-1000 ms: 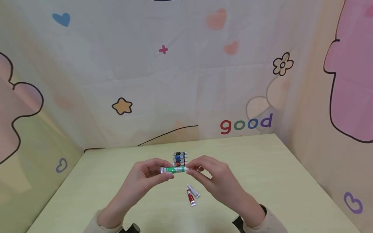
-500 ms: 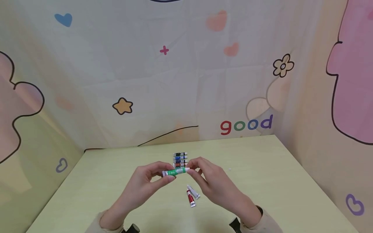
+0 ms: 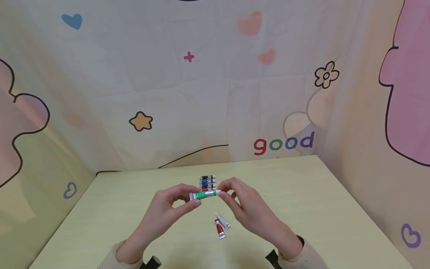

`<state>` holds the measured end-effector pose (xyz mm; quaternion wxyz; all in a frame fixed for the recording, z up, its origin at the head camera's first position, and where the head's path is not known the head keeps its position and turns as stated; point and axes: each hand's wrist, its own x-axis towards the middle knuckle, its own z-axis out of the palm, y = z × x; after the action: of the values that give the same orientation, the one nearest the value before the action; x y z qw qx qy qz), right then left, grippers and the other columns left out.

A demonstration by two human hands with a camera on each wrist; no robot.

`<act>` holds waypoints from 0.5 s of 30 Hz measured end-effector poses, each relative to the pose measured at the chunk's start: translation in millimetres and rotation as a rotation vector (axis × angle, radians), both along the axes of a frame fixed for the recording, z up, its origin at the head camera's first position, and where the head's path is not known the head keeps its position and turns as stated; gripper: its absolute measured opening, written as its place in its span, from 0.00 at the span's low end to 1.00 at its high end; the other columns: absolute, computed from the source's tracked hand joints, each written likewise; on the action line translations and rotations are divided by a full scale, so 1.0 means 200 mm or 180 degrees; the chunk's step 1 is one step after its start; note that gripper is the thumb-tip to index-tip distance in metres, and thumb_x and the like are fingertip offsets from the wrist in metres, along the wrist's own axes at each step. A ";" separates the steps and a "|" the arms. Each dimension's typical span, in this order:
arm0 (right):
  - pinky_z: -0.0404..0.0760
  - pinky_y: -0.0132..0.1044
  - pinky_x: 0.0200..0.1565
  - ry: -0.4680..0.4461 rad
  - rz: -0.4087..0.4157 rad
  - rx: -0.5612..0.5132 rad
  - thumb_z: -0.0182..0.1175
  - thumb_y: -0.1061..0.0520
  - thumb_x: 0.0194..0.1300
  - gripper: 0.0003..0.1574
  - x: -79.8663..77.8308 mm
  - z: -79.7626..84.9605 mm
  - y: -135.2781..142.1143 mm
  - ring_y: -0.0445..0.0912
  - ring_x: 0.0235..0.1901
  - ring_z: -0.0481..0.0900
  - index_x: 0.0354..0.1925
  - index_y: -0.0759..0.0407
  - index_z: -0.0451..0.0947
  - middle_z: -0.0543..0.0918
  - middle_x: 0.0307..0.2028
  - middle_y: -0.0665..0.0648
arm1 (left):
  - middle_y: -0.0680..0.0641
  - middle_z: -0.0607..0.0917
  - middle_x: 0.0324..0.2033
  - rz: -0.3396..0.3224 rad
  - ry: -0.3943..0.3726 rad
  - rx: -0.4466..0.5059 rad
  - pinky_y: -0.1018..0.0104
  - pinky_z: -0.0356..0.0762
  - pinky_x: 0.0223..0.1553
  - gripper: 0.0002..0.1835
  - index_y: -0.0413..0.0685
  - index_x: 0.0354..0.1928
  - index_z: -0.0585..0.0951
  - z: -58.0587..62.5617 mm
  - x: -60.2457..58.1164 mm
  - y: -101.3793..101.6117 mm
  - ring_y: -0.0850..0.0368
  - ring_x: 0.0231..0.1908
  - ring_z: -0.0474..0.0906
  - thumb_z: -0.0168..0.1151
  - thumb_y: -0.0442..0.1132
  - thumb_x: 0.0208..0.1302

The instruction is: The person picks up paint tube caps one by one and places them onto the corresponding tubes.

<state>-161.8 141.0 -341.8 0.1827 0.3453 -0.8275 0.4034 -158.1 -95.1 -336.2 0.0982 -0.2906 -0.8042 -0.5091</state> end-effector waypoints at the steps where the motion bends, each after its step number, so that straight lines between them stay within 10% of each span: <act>1: 0.78 0.35 0.36 0.0011 -0.0025 -0.0007 0.55 0.57 0.67 0.06 0.00 0.00 0.00 0.38 0.35 0.75 0.43 0.48 0.71 0.76 0.38 0.41 | 0.61 0.82 0.25 0.0018 -0.0031 0.0028 0.64 0.74 0.30 0.12 0.63 0.44 0.82 0.00 0.00 0.00 0.62 0.31 0.78 0.65 0.51 0.57; 15: 0.78 0.35 0.36 -0.0208 -0.0095 -0.0078 0.56 0.53 0.66 0.06 -0.06 -0.01 -0.03 0.38 0.35 0.75 0.42 0.49 0.73 0.77 0.37 0.40 | 0.58 0.84 0.29 0.0232 -0.0417 0.0211 0.61 0.76 0.38 0.12 0.56 0.44 0.83 -0.01 -0.06 -0.04 0.60 0.33 0.79 0.66 0.44 0.57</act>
<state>-173.0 135.2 -343.2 0.1658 0.3173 -0.8330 0.4218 -170.2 -102.8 -338.3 0.0733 -0.2238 -0.8016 -0.5495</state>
